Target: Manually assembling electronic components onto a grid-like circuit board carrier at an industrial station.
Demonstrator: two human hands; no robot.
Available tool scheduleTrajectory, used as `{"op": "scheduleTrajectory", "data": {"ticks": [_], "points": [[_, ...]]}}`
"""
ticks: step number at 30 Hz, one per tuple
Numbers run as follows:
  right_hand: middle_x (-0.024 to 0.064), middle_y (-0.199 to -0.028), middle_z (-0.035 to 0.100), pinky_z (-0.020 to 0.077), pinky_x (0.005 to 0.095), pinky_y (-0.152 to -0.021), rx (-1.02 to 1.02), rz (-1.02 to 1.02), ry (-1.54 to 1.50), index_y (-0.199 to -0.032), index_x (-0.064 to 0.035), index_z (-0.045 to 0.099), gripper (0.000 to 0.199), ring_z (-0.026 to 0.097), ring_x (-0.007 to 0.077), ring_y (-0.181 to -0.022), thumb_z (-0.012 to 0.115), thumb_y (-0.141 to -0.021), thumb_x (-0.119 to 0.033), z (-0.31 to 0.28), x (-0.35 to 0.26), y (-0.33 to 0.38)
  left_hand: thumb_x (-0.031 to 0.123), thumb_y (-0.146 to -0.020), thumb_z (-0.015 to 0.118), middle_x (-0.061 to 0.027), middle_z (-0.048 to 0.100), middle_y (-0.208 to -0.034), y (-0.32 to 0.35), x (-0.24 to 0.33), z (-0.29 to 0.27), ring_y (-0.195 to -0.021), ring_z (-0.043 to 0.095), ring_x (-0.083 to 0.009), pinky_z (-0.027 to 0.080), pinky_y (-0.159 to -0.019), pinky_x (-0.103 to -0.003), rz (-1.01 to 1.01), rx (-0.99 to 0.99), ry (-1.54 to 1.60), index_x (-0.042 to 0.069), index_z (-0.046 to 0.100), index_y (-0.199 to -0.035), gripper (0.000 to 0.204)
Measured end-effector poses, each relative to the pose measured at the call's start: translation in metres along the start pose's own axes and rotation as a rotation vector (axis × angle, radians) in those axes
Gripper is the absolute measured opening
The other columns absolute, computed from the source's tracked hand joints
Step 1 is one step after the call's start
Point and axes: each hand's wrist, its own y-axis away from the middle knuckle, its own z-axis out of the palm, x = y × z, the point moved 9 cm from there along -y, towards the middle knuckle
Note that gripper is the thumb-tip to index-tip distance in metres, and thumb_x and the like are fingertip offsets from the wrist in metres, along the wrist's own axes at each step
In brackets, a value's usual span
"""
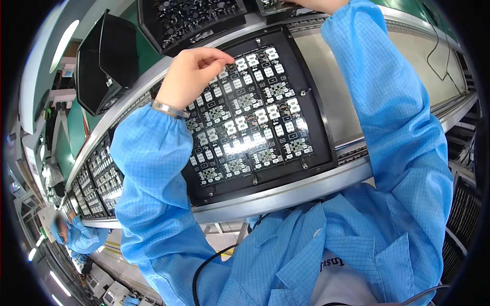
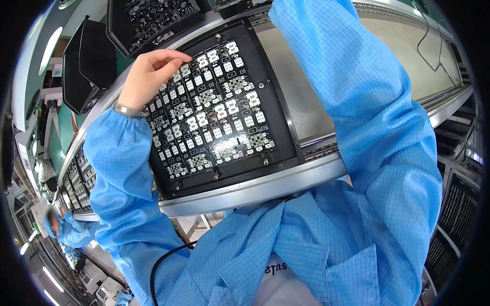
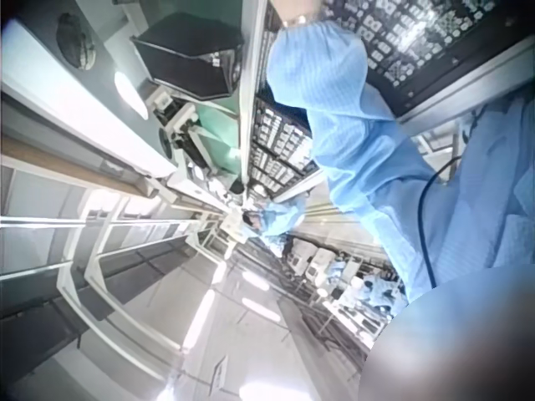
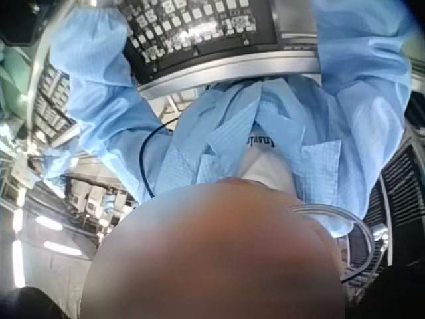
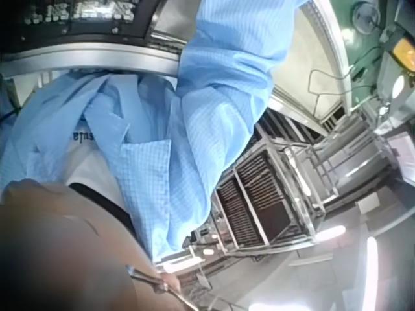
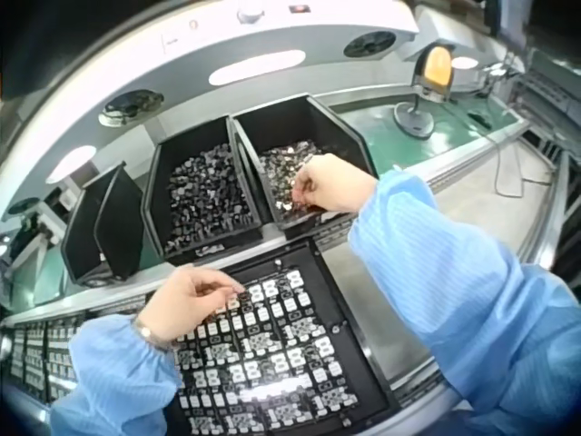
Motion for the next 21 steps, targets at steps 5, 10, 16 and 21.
{"op": "scheduleTrajectory", "data": {"ticks": [5,10,16,21], "points": [[0.0119,-0.076,0.067,0.0505,0.0306,-0.065,0.245,-0.096,-0.047,-0.085,-0.0022,0.067,0.009,0.066,0.0223,-0.071,0.062,-0.076,-0.003,-0.026,-0.011,0.006,0.003,-0.08,0.058,0.0013,0.056,-0.069,-0.005,0.008,0.0,-0.061,0.049,-0.0055,0.042,-0.057,-0.022,0.116,0.097,-0.118,0.005,0.065,-0.102,0.023],[0.0116,-0.074,0.065,0.0494,0.0309,-0.063,0.304,-0.094,-0.079,-0.087,-0.0018,0.066,0.01,0.064,0.0214,-0.069,0.062,-0.078,-0.004,-0.037,-0.009,0.015,0.001,-0.081,0.063,0.0002,0.054,-0.071,-0.006,0.003,0.005,-0.061,0.048,-0.0052,0.042,-0.056,-0.02,0.087,0.093,-0.177,0.002,0.059,-0.097,0.016],[0.009,-0.07,0.063,0.0468,0.0271,-0.059,0.282,-0.046,-0.226,-0.087,-0.0009,0.065,0.008,0.06,0.0142,-0.063,0.062,-0.079,-0.003,-0.039,-0.016,0.028,0.0,-0.077,0.066,-0.0038,0.058,-0.074,-0.002,0.014,0.01,-0.063,0.052,-0.0111,0.045,-0.058,-0.025,0.236,0.063,-0.305,0.003,0.063,-0.095,0.018],[0.006,-0.068,0.061,0.0454,0.0247,-0.056,0.296,-0.014,-0.279,-0.087,-0.0007,0.064,0.007,0.057,0.0094,-0.062,0.062,-0.08,-0.002,-0.044,-0.011,0.033,0.001,-0.074,0.069,-0.0073,0.062,-0.079,-0.001,0.017,0.008,-0.067,0.056,-0.0185,0.047,-0.062,-0.029,0.219,0.113,-0.414,0.004,0.064,-0.094,0.021]]}}
